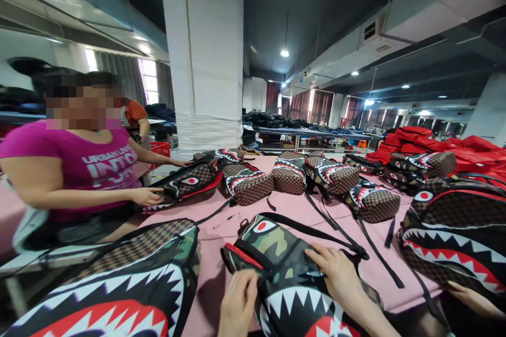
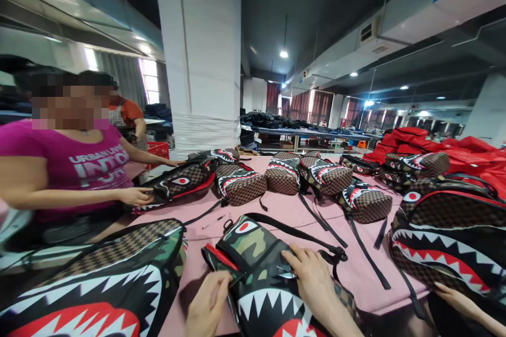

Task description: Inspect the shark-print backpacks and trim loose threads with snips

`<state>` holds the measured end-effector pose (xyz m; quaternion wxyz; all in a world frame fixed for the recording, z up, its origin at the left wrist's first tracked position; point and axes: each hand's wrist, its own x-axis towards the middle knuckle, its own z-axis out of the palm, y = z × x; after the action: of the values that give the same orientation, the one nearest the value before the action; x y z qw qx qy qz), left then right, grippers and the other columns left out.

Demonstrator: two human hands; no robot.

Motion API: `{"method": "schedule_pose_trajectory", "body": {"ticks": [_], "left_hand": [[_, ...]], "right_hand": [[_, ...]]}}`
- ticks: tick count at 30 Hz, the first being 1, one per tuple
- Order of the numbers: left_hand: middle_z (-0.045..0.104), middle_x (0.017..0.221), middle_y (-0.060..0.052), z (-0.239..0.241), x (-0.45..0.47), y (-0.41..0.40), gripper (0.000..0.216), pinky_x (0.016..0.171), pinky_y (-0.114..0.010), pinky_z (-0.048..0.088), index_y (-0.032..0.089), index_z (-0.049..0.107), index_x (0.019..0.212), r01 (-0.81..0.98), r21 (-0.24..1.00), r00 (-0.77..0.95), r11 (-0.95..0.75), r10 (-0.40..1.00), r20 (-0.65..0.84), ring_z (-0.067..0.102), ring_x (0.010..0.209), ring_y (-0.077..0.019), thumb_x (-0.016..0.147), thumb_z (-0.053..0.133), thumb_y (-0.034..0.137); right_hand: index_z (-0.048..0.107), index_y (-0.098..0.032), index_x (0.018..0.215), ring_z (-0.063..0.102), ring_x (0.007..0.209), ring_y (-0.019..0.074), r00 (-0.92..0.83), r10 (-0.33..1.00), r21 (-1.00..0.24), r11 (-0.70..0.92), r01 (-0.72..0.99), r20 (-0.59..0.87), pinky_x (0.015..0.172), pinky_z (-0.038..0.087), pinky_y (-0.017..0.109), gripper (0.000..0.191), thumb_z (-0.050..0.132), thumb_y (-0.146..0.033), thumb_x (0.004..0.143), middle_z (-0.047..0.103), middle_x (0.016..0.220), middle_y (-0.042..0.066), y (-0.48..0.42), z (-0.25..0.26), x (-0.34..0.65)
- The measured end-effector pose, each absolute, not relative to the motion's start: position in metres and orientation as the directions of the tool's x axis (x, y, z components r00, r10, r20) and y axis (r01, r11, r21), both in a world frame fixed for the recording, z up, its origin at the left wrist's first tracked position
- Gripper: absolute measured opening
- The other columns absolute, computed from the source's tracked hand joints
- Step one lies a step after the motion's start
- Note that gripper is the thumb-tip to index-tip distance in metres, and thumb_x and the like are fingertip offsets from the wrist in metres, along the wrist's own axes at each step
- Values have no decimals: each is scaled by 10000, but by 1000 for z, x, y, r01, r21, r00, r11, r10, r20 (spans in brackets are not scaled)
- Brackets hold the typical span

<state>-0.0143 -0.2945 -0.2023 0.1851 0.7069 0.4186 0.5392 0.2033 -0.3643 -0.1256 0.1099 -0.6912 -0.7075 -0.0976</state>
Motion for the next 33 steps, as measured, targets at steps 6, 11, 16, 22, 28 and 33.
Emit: {"method": "schedule_pose_trajectory", "body": {"ticks": [6, 11, 16, 22, 28, 33], "left_hand": [[589, 827, -54, -165, -5, -254, 277, 758, -325, 434, 195, 571, 761, 515, 547, 470, -660, 751, 463, 533, 824, -195, 865, 397, 384], [561, 905, -46, -140, -6, -261, 297, 777, -330, 381, 181, 556, 824, 595, 429, 677, -680, 711, 187, 480, 871, -214, 694, 621, 440], [572, 889, -41, -149, -4, -256, 330, 761, -307, 363, 170, 562, 826, 634, 469, 625, -615, 765, 158, 478, 871, -210, 645, 678, 420], [619, 847, -8, -154, -12, -239, 153, 739, -282, 364, 224, 631, 825, 586, 500, 665, -638, 731, 154, 520, 842, -184, 732, 611, 344], [652, 854, -14, -144, -17, -227, 166, 683, -266, 378, 249, 684, 813, 606, 388, 687, -694, 703, 183, 572, 827, -194, 788, 526, 291], [638, 817, -59, -125, -42, -179, 176, 695, -285, 385, 175, 629, 778, 729, 449, 484, -517, 853, 197, 572, 780, -203, 793, 482, 270]], "right_hand": [[502, -323, 1251, 538, 1054, 188, -34, 923, 43, 19, 999, 383, 877, 429, 329, 713, 365, 31, 647, 505, 1311, -8, -361, -129, 216], [521, -327, 1228, 566, 1021, 183, -52, 920, 85, 21, 996, 388, 843, 457, 320, 717, 355, 31, 630, 522, 1293, -17, -357, -135, 216], [522, -331, 1227, 589, 994, 180, -78, 904, 149, 16, 989, 421, 815, 480, 328, 715, 330, 35, 643, 533, 1282, -14, -355, -143, 217], [524, -285, 1238, 617, 937, 196, -89, 868, 217, -22, 976, 488, 777, 495, 339, 670, 345, 14, 666, 565, 1246, 26, -353, -153, 222], [545, -197, 1218, 619, 920, 204, -75, 866, 244, -56, 968, 494, 781, 490, 327, 611, 362, 8, 672, 631, 1140, 57, -349, -148, 223], [491, -208, 1257, 600, 965, 201, -57, 876, 141, -12, 990, 479, 813, 478, 327, 594, 380, -30, 701, 626, 1138, 58, -366, -147, 251]]}}
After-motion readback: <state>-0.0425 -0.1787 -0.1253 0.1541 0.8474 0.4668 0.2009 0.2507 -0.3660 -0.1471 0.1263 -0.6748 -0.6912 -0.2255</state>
